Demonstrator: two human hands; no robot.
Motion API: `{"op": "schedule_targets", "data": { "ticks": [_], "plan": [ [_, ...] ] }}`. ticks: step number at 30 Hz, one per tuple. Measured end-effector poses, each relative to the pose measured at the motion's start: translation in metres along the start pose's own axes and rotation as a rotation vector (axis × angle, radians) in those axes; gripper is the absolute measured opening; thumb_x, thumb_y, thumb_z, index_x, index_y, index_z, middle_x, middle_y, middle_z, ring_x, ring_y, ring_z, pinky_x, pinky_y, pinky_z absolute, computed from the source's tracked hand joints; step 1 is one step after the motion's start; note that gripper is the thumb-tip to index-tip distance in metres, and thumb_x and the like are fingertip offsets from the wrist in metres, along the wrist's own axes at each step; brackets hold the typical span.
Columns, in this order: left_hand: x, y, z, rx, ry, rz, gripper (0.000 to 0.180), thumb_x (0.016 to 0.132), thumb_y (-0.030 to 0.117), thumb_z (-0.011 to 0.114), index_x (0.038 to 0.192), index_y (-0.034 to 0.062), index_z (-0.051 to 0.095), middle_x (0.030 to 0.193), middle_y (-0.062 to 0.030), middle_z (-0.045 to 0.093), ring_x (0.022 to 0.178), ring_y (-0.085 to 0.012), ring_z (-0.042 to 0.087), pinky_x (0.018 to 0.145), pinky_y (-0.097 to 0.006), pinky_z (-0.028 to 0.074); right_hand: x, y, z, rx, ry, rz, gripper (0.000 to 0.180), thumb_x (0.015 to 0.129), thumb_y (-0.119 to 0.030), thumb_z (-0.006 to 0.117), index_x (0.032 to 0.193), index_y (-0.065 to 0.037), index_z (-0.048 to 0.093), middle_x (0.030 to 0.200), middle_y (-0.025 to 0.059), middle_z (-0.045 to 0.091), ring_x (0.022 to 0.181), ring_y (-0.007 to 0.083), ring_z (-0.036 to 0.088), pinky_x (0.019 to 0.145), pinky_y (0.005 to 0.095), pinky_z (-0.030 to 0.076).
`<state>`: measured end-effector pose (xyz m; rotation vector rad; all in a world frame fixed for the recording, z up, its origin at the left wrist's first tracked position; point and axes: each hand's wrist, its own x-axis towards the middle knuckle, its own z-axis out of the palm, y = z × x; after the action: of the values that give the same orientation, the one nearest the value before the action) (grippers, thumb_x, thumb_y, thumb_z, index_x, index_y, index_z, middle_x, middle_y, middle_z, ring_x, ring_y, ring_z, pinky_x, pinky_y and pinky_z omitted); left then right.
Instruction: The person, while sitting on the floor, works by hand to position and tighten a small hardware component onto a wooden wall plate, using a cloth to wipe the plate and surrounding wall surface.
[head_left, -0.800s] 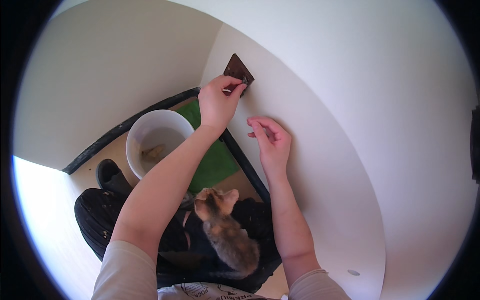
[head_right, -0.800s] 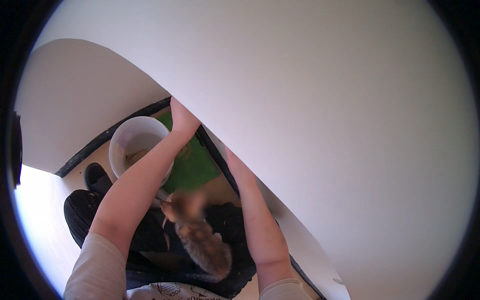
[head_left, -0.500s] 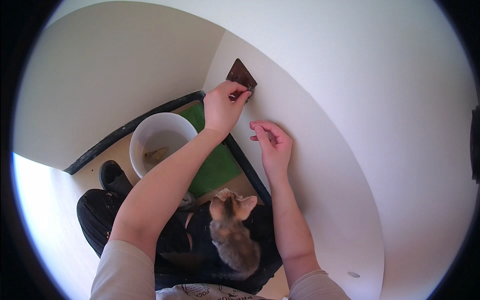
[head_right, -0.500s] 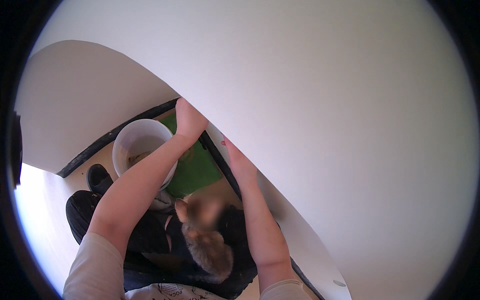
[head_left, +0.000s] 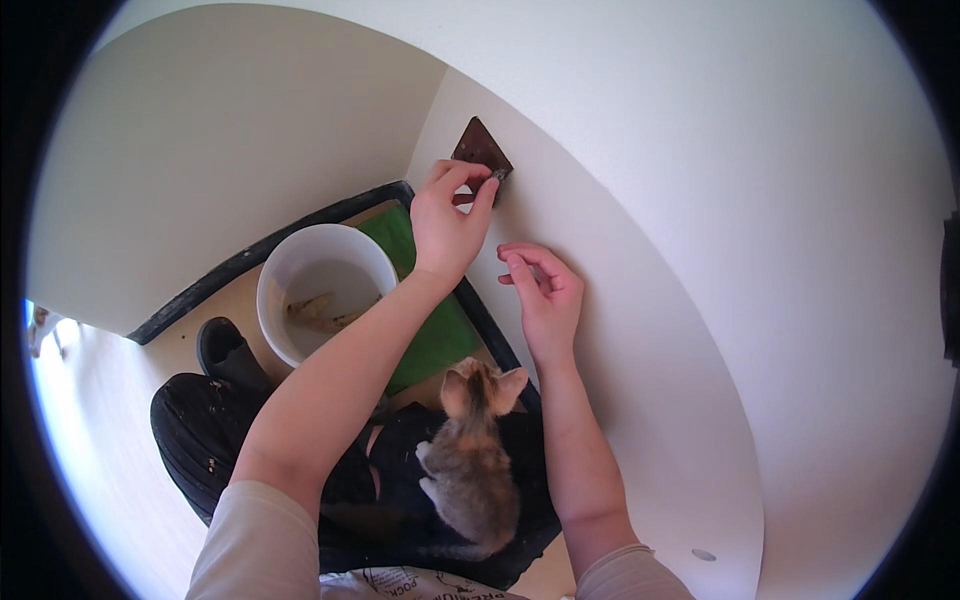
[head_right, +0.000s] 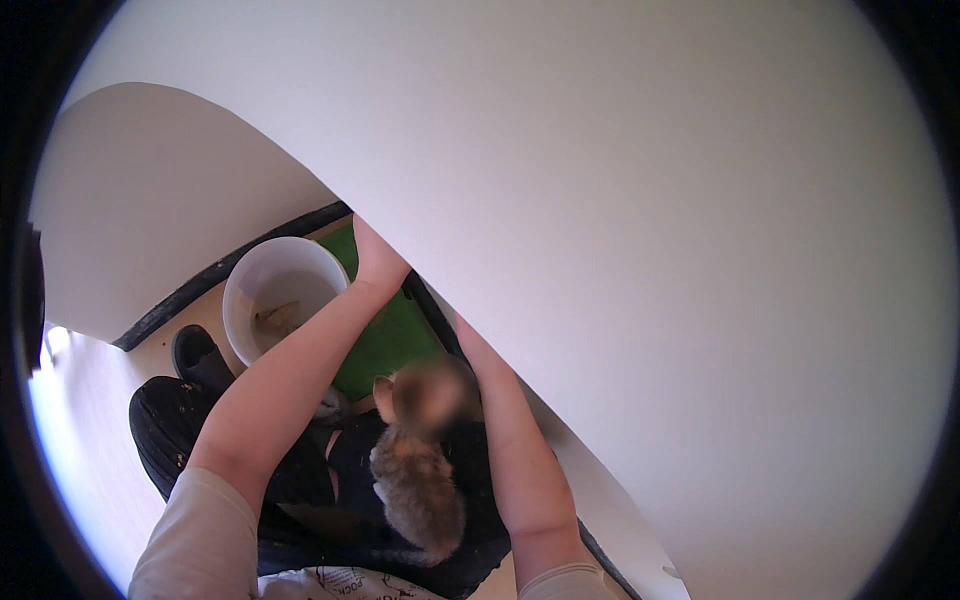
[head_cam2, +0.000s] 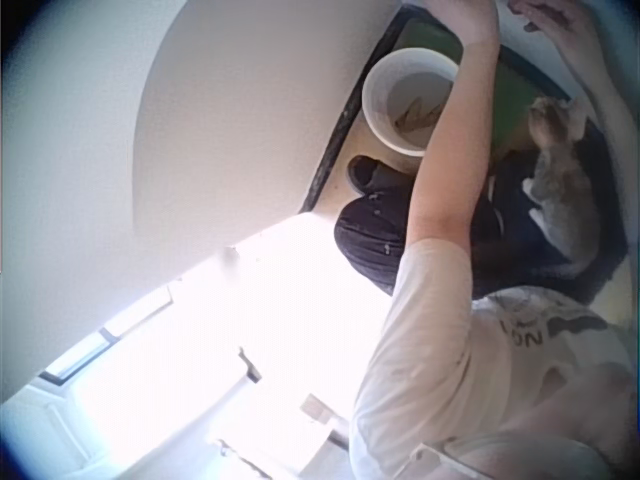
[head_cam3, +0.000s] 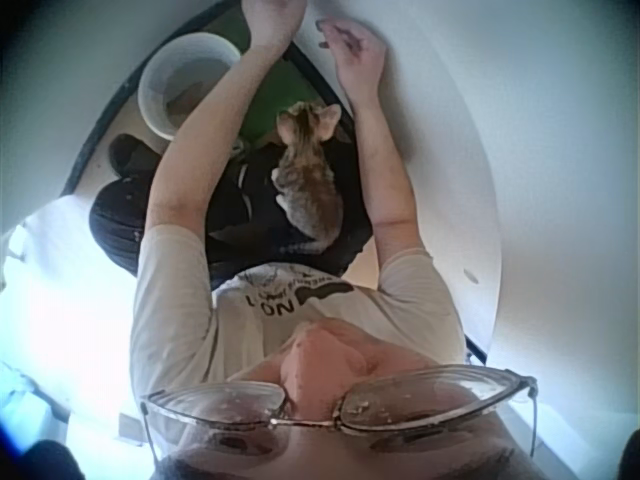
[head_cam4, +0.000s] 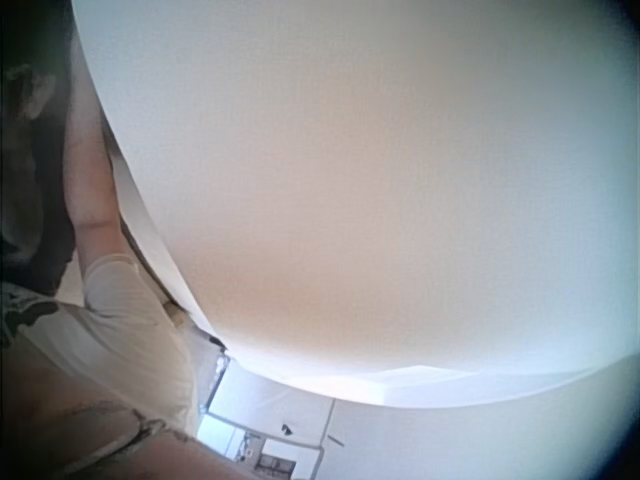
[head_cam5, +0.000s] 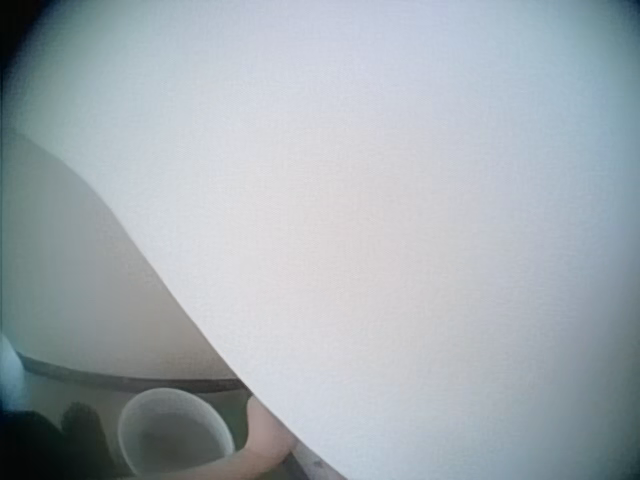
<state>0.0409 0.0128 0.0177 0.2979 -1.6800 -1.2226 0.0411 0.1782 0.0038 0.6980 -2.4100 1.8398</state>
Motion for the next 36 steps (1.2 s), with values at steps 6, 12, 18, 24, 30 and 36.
{"op": "schedule_targets", "data": {
  "ticks": [6,12,18,24,30,36],
  "plan": [
    [0.007,-0.004,0.0,-0.063,-0.03,-0.113,0.01,0.089,0.007,0.076,0.098,0.0021,0.074,0.098,-0.008,0.073,0.078,-0.0197,0.073,0.07,-0.03,0.06,0.002,-0.014,0.003,0.061,-0.094,0.037,0.014,0.102,-0.007,0.063,0.106,0.002,0.072,0.113,0.0096,0.072,0.106,0.0162,0.067,0.083,0.033,0.06],
    [0.01,-0.003,0.002,0.016,-0.045,-0.067,0.006,0.087,0.005,0.076,0.093,0.0032,0.075,0.092,-0.0078,0.073,0.076,-0.0201,0.073,0.069,-0.03,0.059,0.003,-0.012,0.003,0.072,-0.089,0.063,0.013,0.102,-0.007,0.064,0.106,0.002,0.072,0.113,0.0097,0.072,0.106,0.0164,0.067,0.083,0.0332,0.06],
    [0.014,-0.003,0.005,0.035,-0.076,-0.087,0.006,0.086,0.006,0.077,0.091,0.0028,0.074,0.086,-0.0085,0.072,0.073,-0.02,0.072,0.068,-0.03,0.056,0.004,-0.022,0.01,0.257,-0.058,0.081,0.014,0.102,-0.007,0.064,0.106,0.002,0.073,0.113,0.0094,0.073,0.105,0.0163,0.067,0.082,0.0329,0.06],
    [0.019,0.0,0.007,-0.03,-0.041,-0.208,0.007,0.087,0.007,0.077,0.09,0.0032,0.074,0.088,-0.0087,0.074,0.073,-0.0186,0.071,0.068,-0.031,0.056,0.007,-0.023,0.008,0.251,-0.062,0.071,0.014,0.102,-0.007,0.064,0.106,0.002,0.073,0.112,0.0093,0.073,0.105,0.016,0.068,0.082,0.0326,0.06],
    [-0.004,0.008,0.004,-0.116,-0.083,-0.411,0.009,0.085,0.005,0.079,0.091,0.0017,0.074,0.092,-0.0089,0.075,0.081,-0.0195,0.076,0.073,-0.031,0.059,0.004,-0.029,0.008,0.245,-0.036,0.104,0.014,0.102,-0.007,0.064,0.107,0.002,0.073,0.113,0.0092,0.073,0.104,0.0157,0.068,0.082,0.0321,0.06],
    [-0.014,0.009,0.006,-0.09,-0.096,-0.277,0.008,0.087,0.005,0.077,0.093,0.0018,0.073,0.09,-0.0087,0.073,0.079,-0.0201,0.074,0.072,-0.031,0.059,0.005,-0.025,0.007,0.25,-0.042,0.082,0.014,0.101,-0.006,0.064,0.107,0.003,0.072,0.113,0.0099,0.073,0.104,0.016,0.068,0.081,0.0324,0.06]
  ]
}}
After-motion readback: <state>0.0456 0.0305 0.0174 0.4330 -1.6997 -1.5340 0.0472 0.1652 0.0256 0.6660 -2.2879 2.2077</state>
